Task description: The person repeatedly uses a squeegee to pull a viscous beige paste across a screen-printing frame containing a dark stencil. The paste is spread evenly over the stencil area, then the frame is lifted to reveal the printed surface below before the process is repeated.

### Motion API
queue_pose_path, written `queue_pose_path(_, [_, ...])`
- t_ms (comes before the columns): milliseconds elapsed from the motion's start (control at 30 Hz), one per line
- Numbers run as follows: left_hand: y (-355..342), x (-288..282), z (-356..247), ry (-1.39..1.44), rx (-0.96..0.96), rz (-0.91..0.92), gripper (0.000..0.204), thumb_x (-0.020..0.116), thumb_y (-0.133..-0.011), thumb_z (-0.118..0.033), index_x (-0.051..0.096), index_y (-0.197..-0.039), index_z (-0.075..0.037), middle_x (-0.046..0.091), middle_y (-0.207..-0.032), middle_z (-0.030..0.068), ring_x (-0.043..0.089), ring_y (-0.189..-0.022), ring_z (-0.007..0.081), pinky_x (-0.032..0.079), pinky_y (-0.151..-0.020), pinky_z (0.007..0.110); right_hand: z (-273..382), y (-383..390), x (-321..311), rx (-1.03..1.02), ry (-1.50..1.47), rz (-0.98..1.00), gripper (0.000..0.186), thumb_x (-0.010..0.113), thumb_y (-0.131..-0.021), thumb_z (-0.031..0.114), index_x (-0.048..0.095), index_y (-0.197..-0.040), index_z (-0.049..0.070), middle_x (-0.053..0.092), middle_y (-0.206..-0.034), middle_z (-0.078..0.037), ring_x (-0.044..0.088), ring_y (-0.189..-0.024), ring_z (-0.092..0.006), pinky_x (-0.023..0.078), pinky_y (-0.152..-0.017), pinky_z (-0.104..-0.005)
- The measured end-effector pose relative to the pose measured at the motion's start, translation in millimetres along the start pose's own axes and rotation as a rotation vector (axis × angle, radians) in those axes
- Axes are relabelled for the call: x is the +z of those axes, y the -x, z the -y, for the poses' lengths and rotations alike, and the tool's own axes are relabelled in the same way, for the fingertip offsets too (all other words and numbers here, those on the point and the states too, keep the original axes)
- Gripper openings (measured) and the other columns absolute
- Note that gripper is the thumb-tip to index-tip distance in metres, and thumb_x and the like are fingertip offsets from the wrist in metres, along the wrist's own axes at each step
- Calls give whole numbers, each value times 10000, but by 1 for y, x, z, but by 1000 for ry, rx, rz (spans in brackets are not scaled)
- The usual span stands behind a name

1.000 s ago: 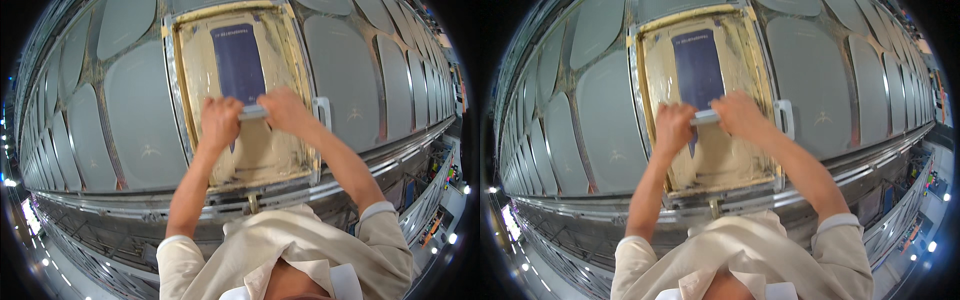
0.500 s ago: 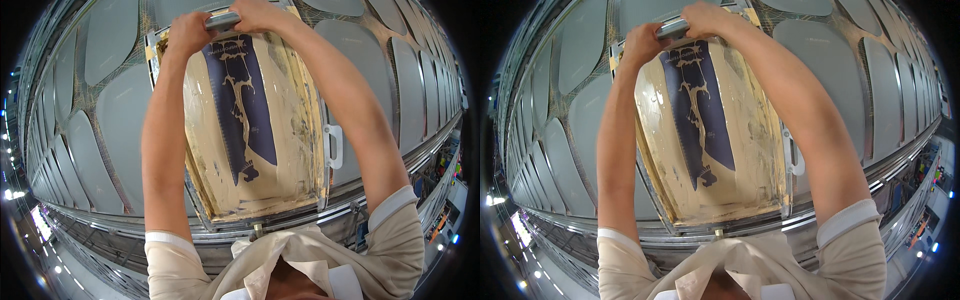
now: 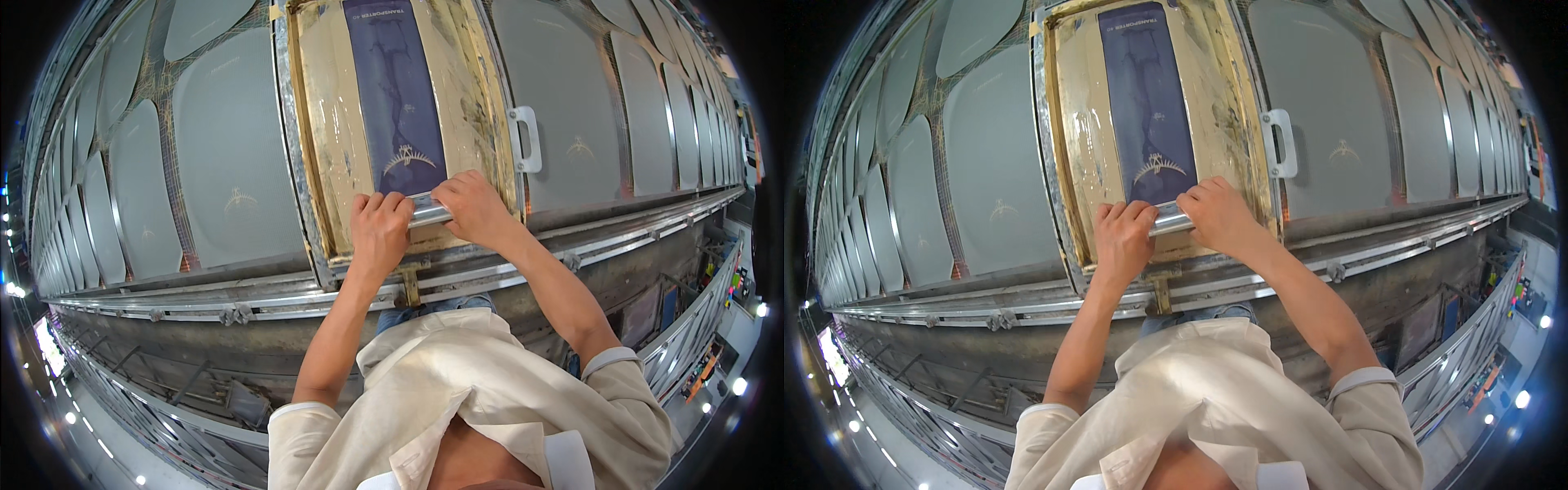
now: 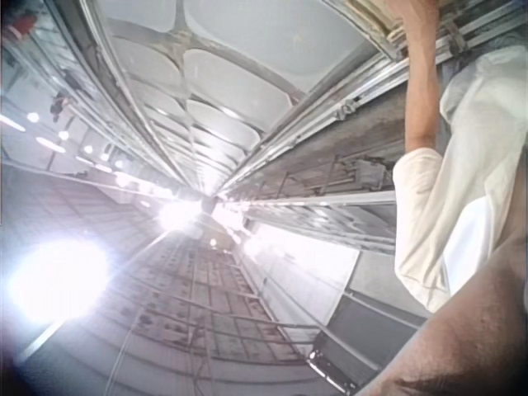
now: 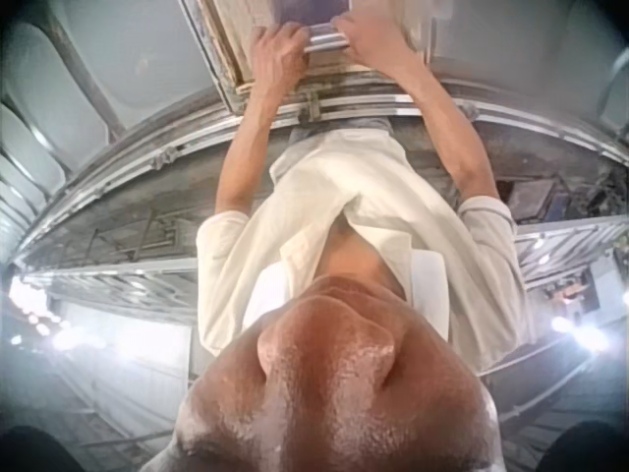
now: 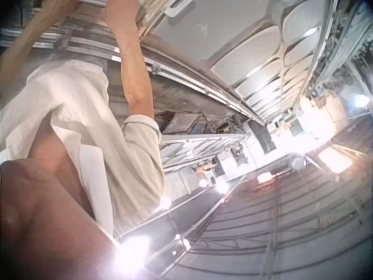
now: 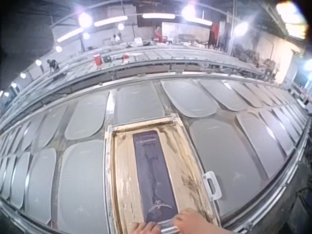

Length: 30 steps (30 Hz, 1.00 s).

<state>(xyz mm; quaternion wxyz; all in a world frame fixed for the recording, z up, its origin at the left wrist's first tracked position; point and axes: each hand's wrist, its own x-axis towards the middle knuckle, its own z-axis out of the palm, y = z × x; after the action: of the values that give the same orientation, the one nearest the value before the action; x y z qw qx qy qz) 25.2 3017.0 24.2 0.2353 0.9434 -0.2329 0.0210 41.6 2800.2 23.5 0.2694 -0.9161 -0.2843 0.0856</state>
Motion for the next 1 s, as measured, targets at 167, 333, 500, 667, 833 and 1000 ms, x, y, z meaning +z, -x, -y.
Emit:
queue_pose_path(167, [25, 2, -10, -76, -11, -26, 347, 735, -611, -20, 687, -941, -118, 681, -971, 15, 615, -894, 236, 417, -826, 398, -35, -12, -42, 279, 23, -345, 419, 767, -829, 322, 680, -1155, 74, 693, -1076, -162, 627, -1041, -361, 474, -940, -471])
queue_pose_path(333, [24, -10, -14, -51, 7, -7, 364, 679, -613, 13, 664, -953, -116, 660, -967, 21, 608, -913, 238, 420, -854, 408, -143, -7, -33, 920, 20, -554, 379, 611, -985, 442, 670, -1092, 82, 715, -1005, -188, 684, -963, -385, 516, -826, -463])
queue_pose_path(500, [39, -21, -9, 6, -16, -58, 369, 654, -626, 38, 652, -964, -112, 656, -995, 25, 613, -949, 233, 424, -880, 412, -98, -21, -73, 825, -53, -632, 355, 691, -952, 404, 683, -900, 52, 678, -793, -127, 614, -698, -236, 493, -701, -357])
queue_pose_path(667, [65, -68, 48, -12, -74, -7, 419, 703, -606, 26, 674, -997, -123, 671, -1040, 15, 619, -983, 238, 421, -907, 434, -47, -59, -29, 665, -166, -767, 299, 722, -935, 348, 684, -883, 56, 678, -779, -109, 614, -696, -219, 491, -701, -345])
queue_pose_path(833, [136, -145, 172, -85, -26, -55, 420, 727, -581, 12, 685, -970, -139, 689, -966, 0, 632, -905, 230, 423, -872, 400, 52, -152, 70, 541, -276, -870, 284, 714, -927, 319, 669, -879, 43, 696, -806, -123, 675, -749, -288, 503, -701, -376])
queue_pose_path(1000, [200, -176, 212, -142, -3, -68, 416, 709, -578, 12, 678, -963, -140, 695, -975, -3, 622, -865, 221, 421, -836, 394, 105, -197, 98, 618, -306, -810, 290, 708, -946, 312, 653, -882, 34, 656, -720, -83, 533, -586, -155, 443, -596, -335])
